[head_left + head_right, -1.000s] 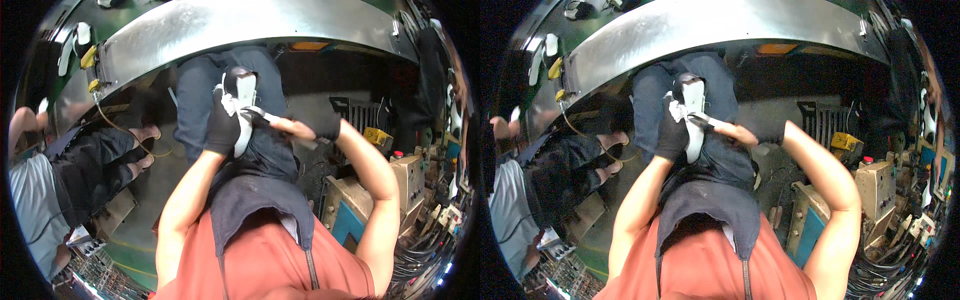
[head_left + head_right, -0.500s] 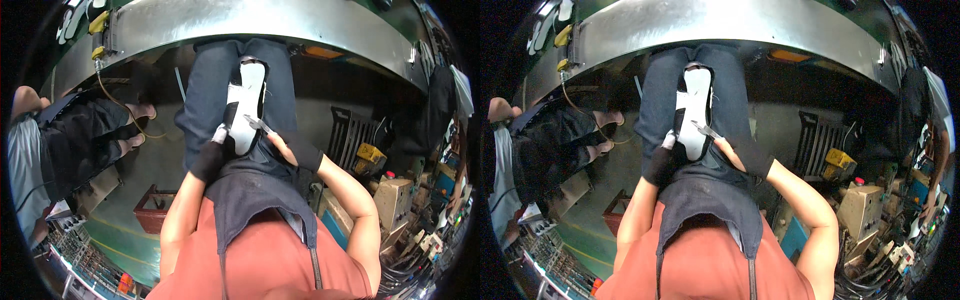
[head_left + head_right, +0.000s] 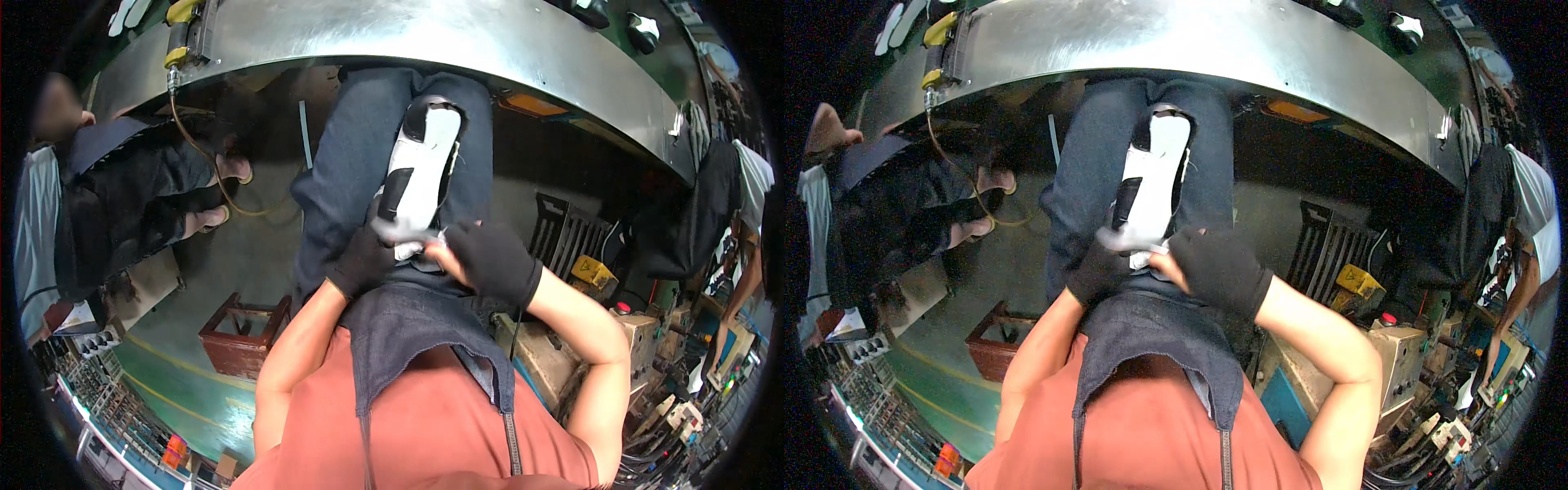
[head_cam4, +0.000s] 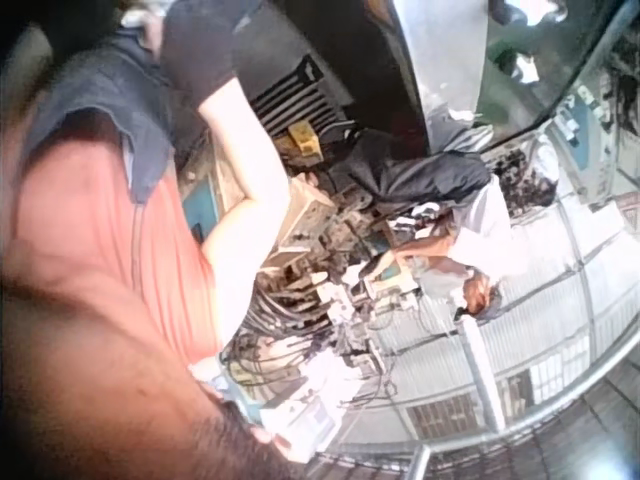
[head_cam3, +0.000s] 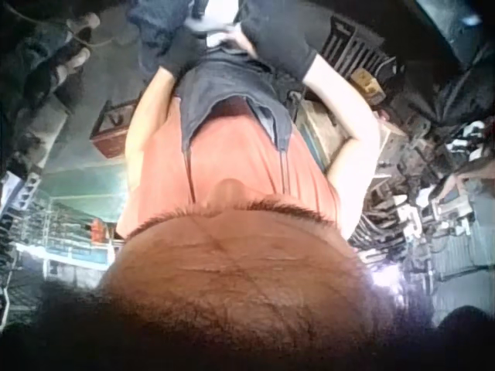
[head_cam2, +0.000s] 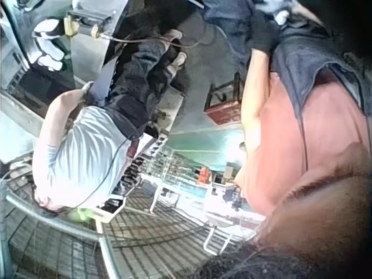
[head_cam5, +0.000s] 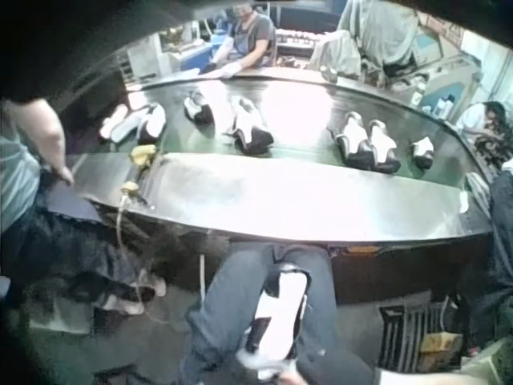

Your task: The person uses a pair of pliers to trim excess material from the edges of white shoe parts. They pick up each part from a conveyor belt, hold it against their lap, and carefully scrape the edges before placing the finished item back on the belt.

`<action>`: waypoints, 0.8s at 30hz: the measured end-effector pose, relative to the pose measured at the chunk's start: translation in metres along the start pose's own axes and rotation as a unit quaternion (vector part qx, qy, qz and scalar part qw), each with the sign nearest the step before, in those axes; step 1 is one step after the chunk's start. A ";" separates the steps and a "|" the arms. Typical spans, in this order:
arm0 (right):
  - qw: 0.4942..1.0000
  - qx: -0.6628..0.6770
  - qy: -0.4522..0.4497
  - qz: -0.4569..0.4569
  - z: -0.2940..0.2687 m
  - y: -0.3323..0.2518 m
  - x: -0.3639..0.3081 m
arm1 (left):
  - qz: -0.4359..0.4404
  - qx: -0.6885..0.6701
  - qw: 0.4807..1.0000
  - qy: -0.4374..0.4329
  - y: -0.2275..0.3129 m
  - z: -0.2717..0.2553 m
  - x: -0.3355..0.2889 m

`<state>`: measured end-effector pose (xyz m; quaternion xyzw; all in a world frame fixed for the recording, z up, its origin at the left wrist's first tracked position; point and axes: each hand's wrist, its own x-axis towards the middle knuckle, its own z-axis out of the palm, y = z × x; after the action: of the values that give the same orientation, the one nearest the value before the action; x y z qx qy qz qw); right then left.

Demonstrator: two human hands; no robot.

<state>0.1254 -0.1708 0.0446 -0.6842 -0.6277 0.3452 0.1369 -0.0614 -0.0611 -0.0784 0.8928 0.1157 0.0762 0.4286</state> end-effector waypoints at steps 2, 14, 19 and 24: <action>0.981 0.064 0.106 -0.150 0.012 -0.002 -0.002 | -0.073 -0.089 0.993 0.011 0.002 -0.004 -0.005; 0.888 0.382 0.040 0.253 -0.022 0.016 -0.080 | -0.043 -0.106 0.965 0.235 0.045 -0.117 0.094; 0.937 0.290 0.036 0.190 -0.014 0.042 -0.066 | -0.159 -0.180 0.969 0.056 0.000 -0.037 0.046; 0.969 -0.015 -0.199 0.145 -0.045 0.016 0.003 | -0.090 -0.253 0.961 0.060 0.036 -0.019 0.028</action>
<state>0.1669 -0.1594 0.0660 -0.6873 -0.5416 0.4812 -0.0520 -0.0337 -0.0612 -0.0374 0.7350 0.1981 0.1179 0.6377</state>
